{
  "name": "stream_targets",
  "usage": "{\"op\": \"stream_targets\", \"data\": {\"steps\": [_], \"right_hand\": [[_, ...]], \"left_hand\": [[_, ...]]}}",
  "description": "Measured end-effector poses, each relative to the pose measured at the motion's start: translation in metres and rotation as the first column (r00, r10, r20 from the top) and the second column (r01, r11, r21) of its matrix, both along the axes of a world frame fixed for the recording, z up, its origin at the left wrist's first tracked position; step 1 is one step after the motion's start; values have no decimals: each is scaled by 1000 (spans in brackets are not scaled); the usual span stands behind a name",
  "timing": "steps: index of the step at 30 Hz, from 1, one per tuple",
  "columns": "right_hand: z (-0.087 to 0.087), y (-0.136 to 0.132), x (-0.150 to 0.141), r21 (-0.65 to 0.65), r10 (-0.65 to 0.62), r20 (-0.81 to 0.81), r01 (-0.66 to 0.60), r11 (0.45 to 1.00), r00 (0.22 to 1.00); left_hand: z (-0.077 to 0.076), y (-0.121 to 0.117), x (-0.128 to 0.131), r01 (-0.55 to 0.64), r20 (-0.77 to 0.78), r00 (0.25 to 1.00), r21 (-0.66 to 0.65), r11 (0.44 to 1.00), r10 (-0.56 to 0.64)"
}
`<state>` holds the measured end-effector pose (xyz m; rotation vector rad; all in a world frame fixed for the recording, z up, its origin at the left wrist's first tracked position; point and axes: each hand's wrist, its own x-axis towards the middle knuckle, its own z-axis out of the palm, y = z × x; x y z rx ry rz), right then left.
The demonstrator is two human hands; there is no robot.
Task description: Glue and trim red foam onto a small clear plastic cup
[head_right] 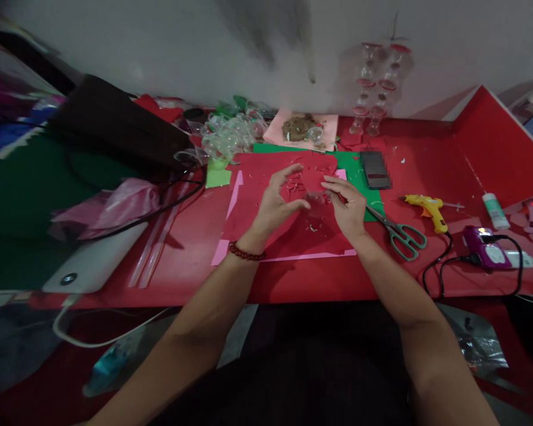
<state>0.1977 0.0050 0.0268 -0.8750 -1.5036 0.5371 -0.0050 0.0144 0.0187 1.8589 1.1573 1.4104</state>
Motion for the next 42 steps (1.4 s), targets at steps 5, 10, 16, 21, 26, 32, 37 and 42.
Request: {"op": "stream_targets", "data": {"steps": [5,10,16,21,26,32,37,42], "right_hand": [[-2,1,0,-7,-23,-35,22,1000,999],[-6,7,-1,-36,3,-125,-8,999,992],[-7,9,3,-122,96,-124,-111,986,988],[-2,4,2,-98,137,17,-135,986,990],[0,2,1,35,-19,210,12,999,978],[-7,1,0,127,-109,254,79,989,961],[-5,-4,-1,168,-201,266,159,973,943],[0,-3,1,89,-135,137,123,988,981]], "left_hand": [[-20,1,15,205,275,954,-299,932,-122],[-19,-6,23,232,373,923,-346,909,-94],[-11,-6,20,-10,142,989,-195,981,39],[-7,-8,20,-82,6,996,-122,989,84],[-13,-12,34,-21,203,977,-212,977,65],[-11,-22,47,248,552,832,-445,860,46],[-4,-25,44,270,587,808,-456,848,59],[-4,-16,33,318,672,738,-418,851,54]]}}
